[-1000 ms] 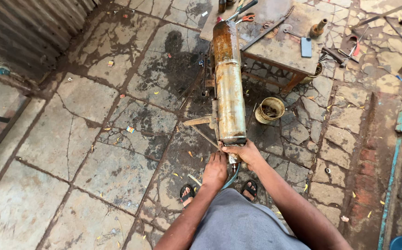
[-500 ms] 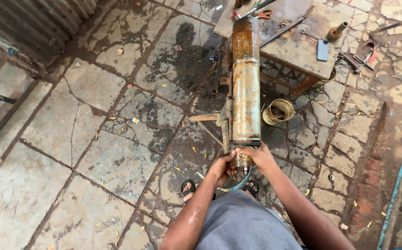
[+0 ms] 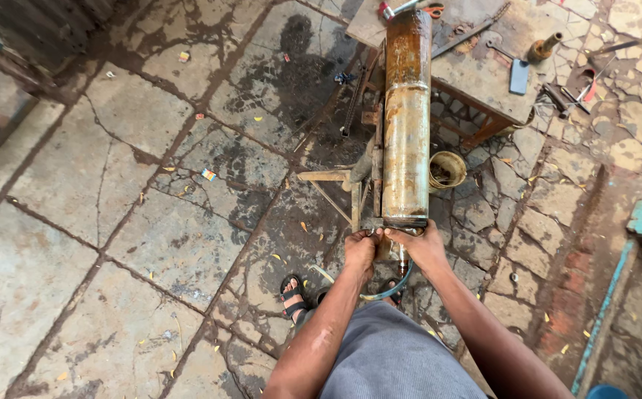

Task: The person scrubs the end of a large, rusty metal pipe with a small rectangular abrasive block. They repeatedly rub the block against the pipe's surface, rotating the pipe slightly to access different areas.

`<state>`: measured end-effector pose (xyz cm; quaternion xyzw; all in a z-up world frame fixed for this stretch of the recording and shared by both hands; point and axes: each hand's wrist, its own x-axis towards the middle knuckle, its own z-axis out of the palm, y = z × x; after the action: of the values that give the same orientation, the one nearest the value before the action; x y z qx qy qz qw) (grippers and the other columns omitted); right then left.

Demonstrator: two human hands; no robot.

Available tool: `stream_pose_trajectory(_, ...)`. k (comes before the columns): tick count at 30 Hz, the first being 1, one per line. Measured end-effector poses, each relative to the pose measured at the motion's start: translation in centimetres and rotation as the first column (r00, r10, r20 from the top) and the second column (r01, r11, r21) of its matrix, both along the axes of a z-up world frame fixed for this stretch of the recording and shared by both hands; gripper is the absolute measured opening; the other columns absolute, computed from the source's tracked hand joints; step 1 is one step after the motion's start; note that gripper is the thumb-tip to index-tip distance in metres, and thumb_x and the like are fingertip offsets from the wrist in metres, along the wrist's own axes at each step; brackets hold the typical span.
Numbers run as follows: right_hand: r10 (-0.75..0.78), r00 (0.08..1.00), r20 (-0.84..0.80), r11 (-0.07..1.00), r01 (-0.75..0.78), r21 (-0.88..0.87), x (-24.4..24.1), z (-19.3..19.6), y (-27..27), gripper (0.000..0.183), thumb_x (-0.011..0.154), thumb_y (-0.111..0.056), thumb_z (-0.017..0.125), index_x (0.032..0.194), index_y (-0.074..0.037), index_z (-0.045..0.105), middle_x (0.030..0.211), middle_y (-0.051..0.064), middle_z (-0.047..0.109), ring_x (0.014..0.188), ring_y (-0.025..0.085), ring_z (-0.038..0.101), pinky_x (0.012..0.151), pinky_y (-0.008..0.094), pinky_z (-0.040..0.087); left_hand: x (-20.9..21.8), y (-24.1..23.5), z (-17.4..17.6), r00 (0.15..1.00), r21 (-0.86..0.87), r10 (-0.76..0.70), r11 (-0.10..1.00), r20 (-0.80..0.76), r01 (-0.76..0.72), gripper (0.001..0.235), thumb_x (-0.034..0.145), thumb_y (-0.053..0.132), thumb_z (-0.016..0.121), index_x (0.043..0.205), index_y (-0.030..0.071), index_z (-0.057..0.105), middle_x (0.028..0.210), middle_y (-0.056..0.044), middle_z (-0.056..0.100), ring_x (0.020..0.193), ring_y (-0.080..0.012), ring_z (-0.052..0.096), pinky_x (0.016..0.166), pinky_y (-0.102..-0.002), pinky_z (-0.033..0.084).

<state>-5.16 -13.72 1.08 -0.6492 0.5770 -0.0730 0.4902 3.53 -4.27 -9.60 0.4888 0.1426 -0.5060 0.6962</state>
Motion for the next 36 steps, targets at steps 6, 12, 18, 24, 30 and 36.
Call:
stream_pose_trajectory(6,0.011,0.990,-0.140,0.995,-0.025,-0.092,0.8,-0.7,0.0,0.108,0.065,-0.040,0.098,0.138,0.016,0.042,0.123,0.030,0.065,0.114,0.035,0.067,0.099,0.038,0.055,0.5,-0.9,0.2,0.989,0.040,0.142,0.989,-0.027,-0.141,0.011,0.086,0.000,0.075,0.087,-0.011,0.074,0.081,-0.013,0.073,0.065,-0.0190,0.062,0.058,-0.035,0.051)
stream_pose_trajectory(12,0.020,0.988,0.151,0.983,-0.047,0.177,-1.5,-1.6,-1.6,0.097,0.067,-0.029,0.095,0.139,0.007,0.042,0.126,0.019,0.067,0.114,0.025,0.067,0.097,0.037,0.050,0.7,-0.9,1.2,0.988,0.062,0.151,0.987,-0.038,-0.148,0.012,0.085,0.002,0.078,0.091,-0.008,0.077,0.083,-0.011,0.075,0.070,-0.0178,0.064,0.064,-0.034,0.054)
stream_pose_trajectory(18,-0.166,0.930,0.328,0.828,-0.049,0.559,-3.7,-2.2,-3.4,0.057,0.084,-0.020,0.084,0.129,0.005,0.057,0.104,0.013,0.066,0.088,0.021,0.069,0.075,0.036,0.063,0.0,-0.2,1.3,0.978,0.023,0.195,0.981,-0.067,-0.194,0.013,0.086,0.004,0.079,0.090,-0.008,0.077,0.084,-0.010,0.073,0.068,-0.0176,0.060,0.064,-0.033,0.051)
stream_pose_trajectory(24,-0.182,0.941,0.285,0.847,0.003,0.531,-1.8,-1.0,-2.8,0.053,0.079,-0.013,0.079,0.124,0.005,0.058,0.105,0.015,0.073,0.083,0.021,0.074,0.070,0.037,0.065,-0.2,-0.7,0.4,0.973,0.128,0.208,0.972,-0.097,-0.195,0.016,0.086,0.005,0.079,0.091,-0.010,0.075,0.086,-0.013,0.073,0.067,-0.0169,0.063,0.063,-0.033,0.055)
stream_pose_trajectory(30,-0.063,0.961,0.271,0.915,-0.053,0.400,-1.3,-0.2,-2.1,0.056,0.076,-0.017,0.083,0.124,0.002,0.064,0.098,0.015,0.076,0.075,0.023,0.069,0.063,0.037,0.062,0.5,-1.8,-0.9,0.987,0.253,0.162,0.955,-0.013,-0.154,0.014,0.084,0.001,0.078,0.083,-0.009,0.069,0.076,-0.017,0.066,0.056,-0.0206,0.052,0.046,-0.040,0.038)
stream_pose_trajectory(36,0.043,0.986,0.158,0.961,-0.085,0.264,-1.6,-0.6,-2.3,0.063,0.072,-0.028,0.091,0.121,0.006,0.070,0.104,0.016,0.076,0.092,0.023,0.068,0.087,0.042,0.054,0.7,-2.4,0.6,0.955,0.130,0.295,0.946,0.039,-0.298,0.018,0.083,0.004,0.079,0.080,-0.012,0.072,0.073,-0.013,0.072,0.056,-0.0173,0.061,0.049,-0.037,0.049)
